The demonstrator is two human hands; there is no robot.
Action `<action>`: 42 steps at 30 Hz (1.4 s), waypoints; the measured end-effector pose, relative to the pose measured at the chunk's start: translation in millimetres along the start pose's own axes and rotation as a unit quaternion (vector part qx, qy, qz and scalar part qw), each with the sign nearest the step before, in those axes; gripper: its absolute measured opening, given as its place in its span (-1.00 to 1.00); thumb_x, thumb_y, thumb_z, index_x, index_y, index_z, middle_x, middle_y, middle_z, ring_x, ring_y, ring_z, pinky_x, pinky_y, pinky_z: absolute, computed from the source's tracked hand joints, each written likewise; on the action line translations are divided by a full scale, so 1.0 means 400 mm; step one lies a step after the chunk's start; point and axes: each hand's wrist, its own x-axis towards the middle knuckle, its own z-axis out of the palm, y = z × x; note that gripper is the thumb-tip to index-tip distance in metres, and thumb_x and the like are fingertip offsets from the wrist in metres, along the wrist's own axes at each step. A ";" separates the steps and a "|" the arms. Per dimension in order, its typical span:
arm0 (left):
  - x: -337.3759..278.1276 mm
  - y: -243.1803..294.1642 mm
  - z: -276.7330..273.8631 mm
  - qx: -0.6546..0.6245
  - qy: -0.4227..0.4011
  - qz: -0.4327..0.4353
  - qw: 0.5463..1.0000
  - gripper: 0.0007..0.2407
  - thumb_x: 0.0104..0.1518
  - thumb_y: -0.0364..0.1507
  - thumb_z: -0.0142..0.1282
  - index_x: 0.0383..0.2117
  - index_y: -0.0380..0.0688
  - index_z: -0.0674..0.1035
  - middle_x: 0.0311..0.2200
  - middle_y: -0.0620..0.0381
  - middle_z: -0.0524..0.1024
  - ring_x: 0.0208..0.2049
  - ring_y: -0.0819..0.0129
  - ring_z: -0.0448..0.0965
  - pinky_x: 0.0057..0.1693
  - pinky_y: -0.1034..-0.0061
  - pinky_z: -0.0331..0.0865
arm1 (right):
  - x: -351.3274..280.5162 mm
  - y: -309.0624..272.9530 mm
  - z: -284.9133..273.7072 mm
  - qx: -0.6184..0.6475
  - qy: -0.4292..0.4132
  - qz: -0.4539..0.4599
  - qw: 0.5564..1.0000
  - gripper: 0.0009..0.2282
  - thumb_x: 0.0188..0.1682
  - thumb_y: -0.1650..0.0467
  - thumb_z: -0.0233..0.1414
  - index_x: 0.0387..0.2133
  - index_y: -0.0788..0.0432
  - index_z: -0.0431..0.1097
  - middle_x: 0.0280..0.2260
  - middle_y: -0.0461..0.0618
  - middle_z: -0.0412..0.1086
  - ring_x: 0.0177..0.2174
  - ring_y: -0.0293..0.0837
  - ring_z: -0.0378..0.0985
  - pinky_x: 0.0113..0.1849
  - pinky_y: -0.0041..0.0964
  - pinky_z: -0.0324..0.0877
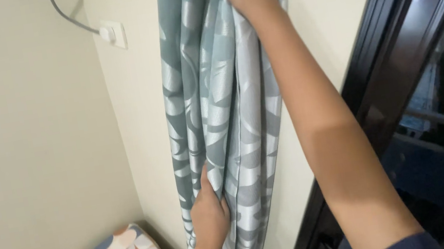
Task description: The person removes a pillowcase from a pillow on a bed, using a feather duster to clean the pillow surface. They then insert the pillow into a new pillowcase, adjusting the fabric to fit properly before placing the finished pillow back on the bed.
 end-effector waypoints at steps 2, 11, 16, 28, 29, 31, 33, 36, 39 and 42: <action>0.065 -0.023 0.000 0.005 0.012 -0.004 1.000 -0.34 0.01 -0.60 0.07 0.35 -0.11 0.13 -0.36 -0.28 0.57 -0.32 -0.25 0.58 -0.19 0.03 0.40 | 0.032 0.001 0.067 -0.029 -0.012 0.023 0.999 -0.82 0.05 0.41 0.12 -0.43 0.33 0.43 -0.50 0.27 0.46 -0.46 0.17 0.56 -0.35 0.01 0.39; 0.076 -0.097 0.055 0.017 -0.028 -0.049 0.998 -0.33 0.02 -0.61 0.02 0.36 -0.13 0.09 -0.31 -0.30 0.57 -0.28 -0.25 0.58 -0.13 0.03 0.39 | -0.011 -0.099 0.055 -0.005 -0.089 0.022 0.996 -0.72 0.14 0.44 -0.02 0.10 0.26 0.29 0.08 0.32 0.38 0.08 0.34 0.42 0.13 0.04 0.34; -0.099 -0.168 0.119 -0.051 -0.010 -0.019 0.998 -0.41 0.00 -0.60 0.04 0.27 -0.20 0.23 -0.14 -0.38 0.53 -0.14 -0.30 0.55 -0.07 0.06 0.40 | -0.200 -0.230 -0.097 0.008 -0.075 0.008 0.997 -0.42 0.30 0.37 -0.06 0.47 0.26 -0.25 0.41 0.31 -0.12 0.39 0.27 0.02 0.37 -0.04 0.11; -0.741 -0.461 0.227 0.071 -0.118 -0.122 0.983 -0.44 0.07 -0.38 0.27 0.18 -0.34 0.30 0.09 -0.33 0.42 0.10 -0.25 0.37 0.20 0.09 0.23 | -1.041 -0.651 -0.486 0.016 -0.266 0.211 0.941 -0.36 0.13 0.36 0.06 0.37 0.42 -0.10 0.39 0.45 -0.12 0.41 0.38 -0.09 0.38 0.10 -0.08; -0.787 -0.449 0.213 0.078 -0.131 -0.133 0.979 -0.44 0.07 -0.38 0.27 0.18 -0.34 0.30 0.09 -0.33 0.42 0.10 -0.25 0.37 0.20 0.09 0.23 | -1.121 -0.669 -0.522 0.019 -0.272 0.227 0.935 -0.36 0.13 0.36 0.06 0.37 0.42 -0.10 0.39 0.45 -0.12 0.41 0.38 -0.09 0.38 0.10 -0.08; -0.902 -0.421 0.176 0.110 -0.100 -0.236 0.960 -0.09 -0.12 -0.37 0.39 0.34 -0.40 -0.01 0.30 -0.45 0.07 0.29 -0.33 0.12 0.33 0.07 0.06 | -1.290 -0.733 -0.614 -0.003 -0.392 0.251 0.885 -0.36 0.12 0.35 0.03 0.38 0.38 -0.12 0.40 0.38 -0.09 0.41 0.34 -0.11 0.37 0.12 -0.11; -1.007 -0.390 0.142 0.138 -0.132 -0.265 0.945 -0.03 -0.11 -0.37 0.41 0.38 -0.32 -0.11 0.35 -0.45 -0.03 0.34 -0.31 0.05 0.36 0.04 0.02 | -1.418 -0.811 -0.713 0.020 -0.448 0.302 0.841 -0.33 0.10 0.34 0.03 0.39 0.37 -0.17 0.39 0.39 -0.13 0.39 0.35 -0.16 0.34 0.13 -0.12; -1.139 -0.337 0.117 0.160 -0.183 -0.309 0.920 0.04 -0.10 -0.36 0.42 0.41 -0.22 -0.23 0.40 -0.43 -0.16 0.40 -0.29 -0.06 0.37 -0.07 -0.03 | -1.541 -0.904 -0.846 0.048 -0.511 0.361 0.778 -0.28 0.07 0.34 0.04 0.40 0.35 -0.25 0.40 0.41 -0.20 0.37 0.37 -0.24 0.30 0.14 -0.15; -1.252 -0.257 0.097 0.159 -0.245 -0.332 0.897 0.07 -0.11 -0.37 0.44 0.41 -0.19 -0.27 0.40 -0.40 -0.19 0.41 -0.31 -0.13 0.37 -0.15 -0.06 | -1.593 -0.988 -0.954 0.058 -0.517 0.402 0.754 -0.25 0.05 0.34 0.07 0.40 0.33 -0.26 0.40 0.40 -0.20 0.37 0.40 -0.26 0.29 0.13 -0.15; -1.320 -0.166 0.089 0.165 -0.305 -0.363 0.865 0.09 -0.15 -0.36 0.45 0.42 -0.13 -0.27 0.43 -0.28 -0.18 0.44 -0.25 -0.16 0.40 -0.15 -0.07 | -1.619 -1.053 -1.030 0.064 -0.500 0.436 0.745 -0.25 0.04 0.34 0.08 0.40 0.33 -0.25 0.39 0.39 -0.17 0.36 0.43 -0.24 0.30 0.13 -0.14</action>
